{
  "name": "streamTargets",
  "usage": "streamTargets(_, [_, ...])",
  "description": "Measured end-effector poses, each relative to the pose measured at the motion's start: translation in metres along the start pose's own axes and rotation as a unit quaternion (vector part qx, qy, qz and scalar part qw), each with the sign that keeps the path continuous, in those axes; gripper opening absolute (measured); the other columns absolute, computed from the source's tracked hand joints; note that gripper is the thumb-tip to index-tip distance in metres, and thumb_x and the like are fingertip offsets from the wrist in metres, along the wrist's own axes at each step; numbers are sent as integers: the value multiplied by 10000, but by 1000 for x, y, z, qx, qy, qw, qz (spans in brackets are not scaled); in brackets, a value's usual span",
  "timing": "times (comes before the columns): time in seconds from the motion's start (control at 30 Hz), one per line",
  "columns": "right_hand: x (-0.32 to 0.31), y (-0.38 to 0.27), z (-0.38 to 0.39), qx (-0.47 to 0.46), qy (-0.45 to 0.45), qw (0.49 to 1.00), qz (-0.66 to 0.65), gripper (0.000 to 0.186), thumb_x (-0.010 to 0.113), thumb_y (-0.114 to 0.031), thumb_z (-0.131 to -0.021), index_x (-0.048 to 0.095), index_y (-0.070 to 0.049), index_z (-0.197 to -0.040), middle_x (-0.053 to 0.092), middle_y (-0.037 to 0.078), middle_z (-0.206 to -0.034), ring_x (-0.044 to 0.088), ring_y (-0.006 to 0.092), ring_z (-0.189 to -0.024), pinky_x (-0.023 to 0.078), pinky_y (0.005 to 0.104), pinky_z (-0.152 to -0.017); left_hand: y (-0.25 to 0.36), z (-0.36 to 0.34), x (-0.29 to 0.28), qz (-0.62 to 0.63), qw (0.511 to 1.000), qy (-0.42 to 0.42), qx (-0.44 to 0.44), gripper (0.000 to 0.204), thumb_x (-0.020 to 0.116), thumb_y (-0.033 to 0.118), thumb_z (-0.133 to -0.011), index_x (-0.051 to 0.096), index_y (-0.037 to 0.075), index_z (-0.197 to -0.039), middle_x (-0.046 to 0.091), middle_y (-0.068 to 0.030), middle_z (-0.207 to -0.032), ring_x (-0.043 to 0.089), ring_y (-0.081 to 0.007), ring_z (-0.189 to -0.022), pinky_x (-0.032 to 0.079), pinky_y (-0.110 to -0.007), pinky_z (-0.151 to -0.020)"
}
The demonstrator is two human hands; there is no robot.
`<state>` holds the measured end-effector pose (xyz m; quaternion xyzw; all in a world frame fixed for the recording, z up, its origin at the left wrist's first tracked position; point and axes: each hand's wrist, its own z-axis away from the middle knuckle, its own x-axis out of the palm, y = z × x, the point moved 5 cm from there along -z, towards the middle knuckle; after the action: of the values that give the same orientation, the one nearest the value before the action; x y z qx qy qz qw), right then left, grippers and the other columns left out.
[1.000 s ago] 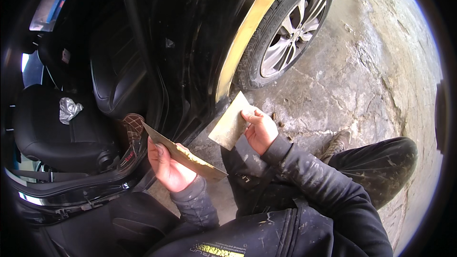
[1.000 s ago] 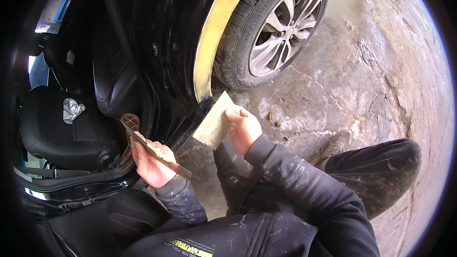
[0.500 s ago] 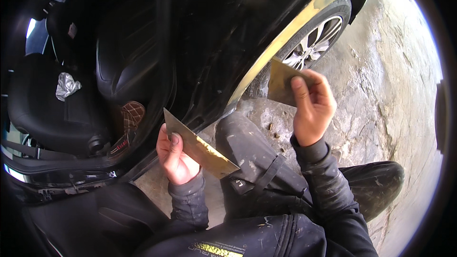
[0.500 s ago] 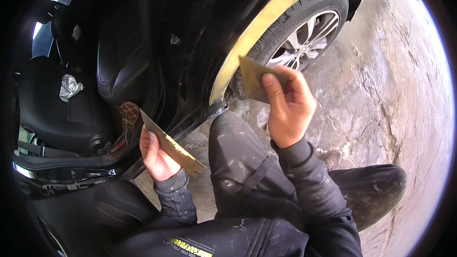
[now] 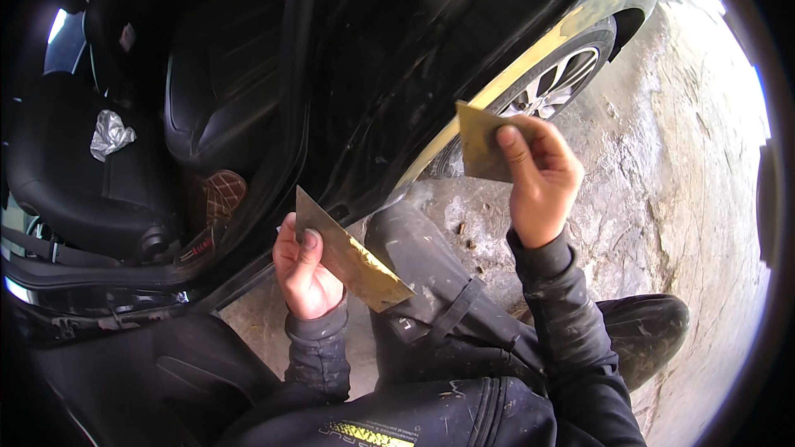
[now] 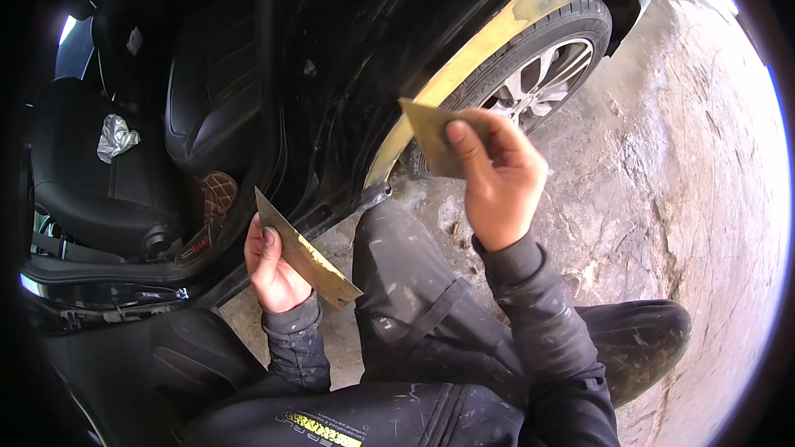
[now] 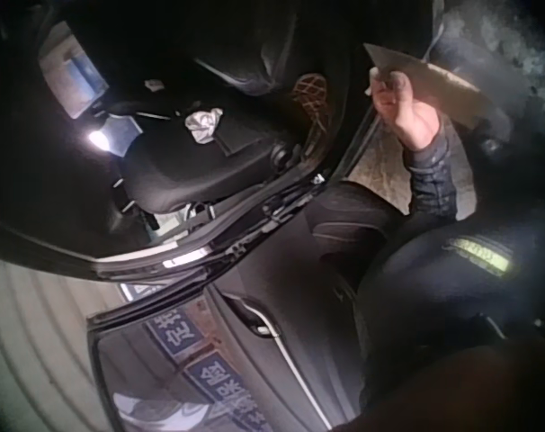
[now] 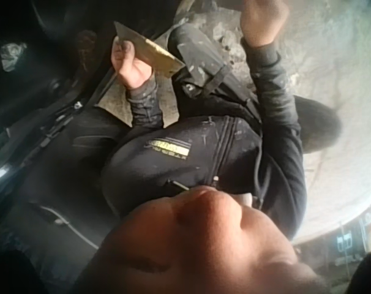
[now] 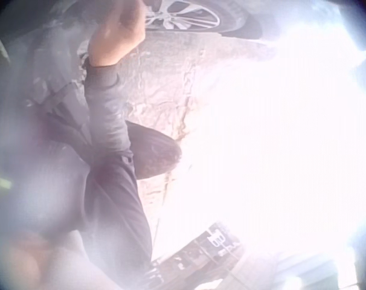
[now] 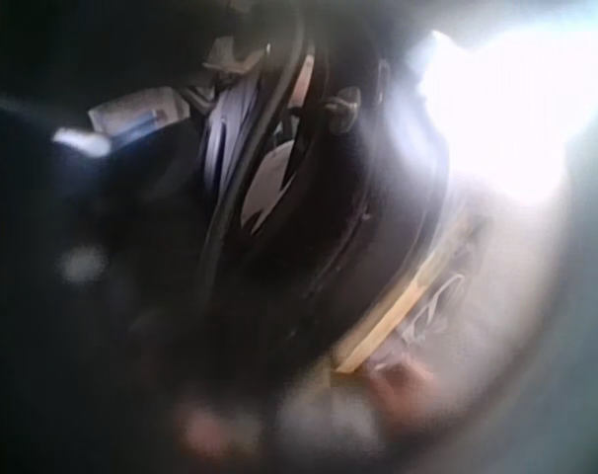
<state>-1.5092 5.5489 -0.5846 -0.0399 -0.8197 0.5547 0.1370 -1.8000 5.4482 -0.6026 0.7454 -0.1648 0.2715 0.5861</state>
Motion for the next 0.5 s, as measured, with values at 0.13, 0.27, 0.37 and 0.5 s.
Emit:
streamTargets(0.13, [16, 15, 29, 23, -63, 994, 90, 144, 800, -30, -975, 780, -6, -1116, 785, 83, -912, 723, 106, -820, 579, 273, -762, 0, 0, 0, -3, 1000, 4, -3, 253, 655, 99, -1092, 644, -7, -1321, 770, -83, -1215, 731, -154, -1085, 549, -287, -998])
streamTargets(0.27, [33, 32, 53, -87, -145, 964, 207, 123, 805, -42, -932, 780, -31, -1052, 760, 150, -907, 755, 335, -796, 594, 368, -718, -1, -2, -4, 3, 1000, 4, 1, 266, 649, 91, -1093, 640, -10, -1339, 770, -90, -1236, 733, -160, -1098, 549, -294, -1015])
streamTargets(0.37, [44, 52, 71, -119, -200, 940, 251, 125, 817, -63, -929, 795, -33, -1049, 765, 143, -913, 758, 336, -802, 602, 377, -724, -4, -2, -9, 25, 1000, -5, -4, 255, 638, 78, -1095, 640, -11, -1333, 770, -99, -1257, 736, -169, -1113, 548, -299, -1028])
streamTargets(0.5, [42, 65, 89, -124, -282, 919, 248, 134, 811, -88, -931, 800, -46, -1059, 758, 132, -911, 743, 336, -785, 593, 403, -711, -9, 5, -17, 2, 1000, 6, 5, 343, 591, 92, -1114, 606, -27, -1436, 747, -130, -1343, 709, -204, -1224, 517, -340, -1107])
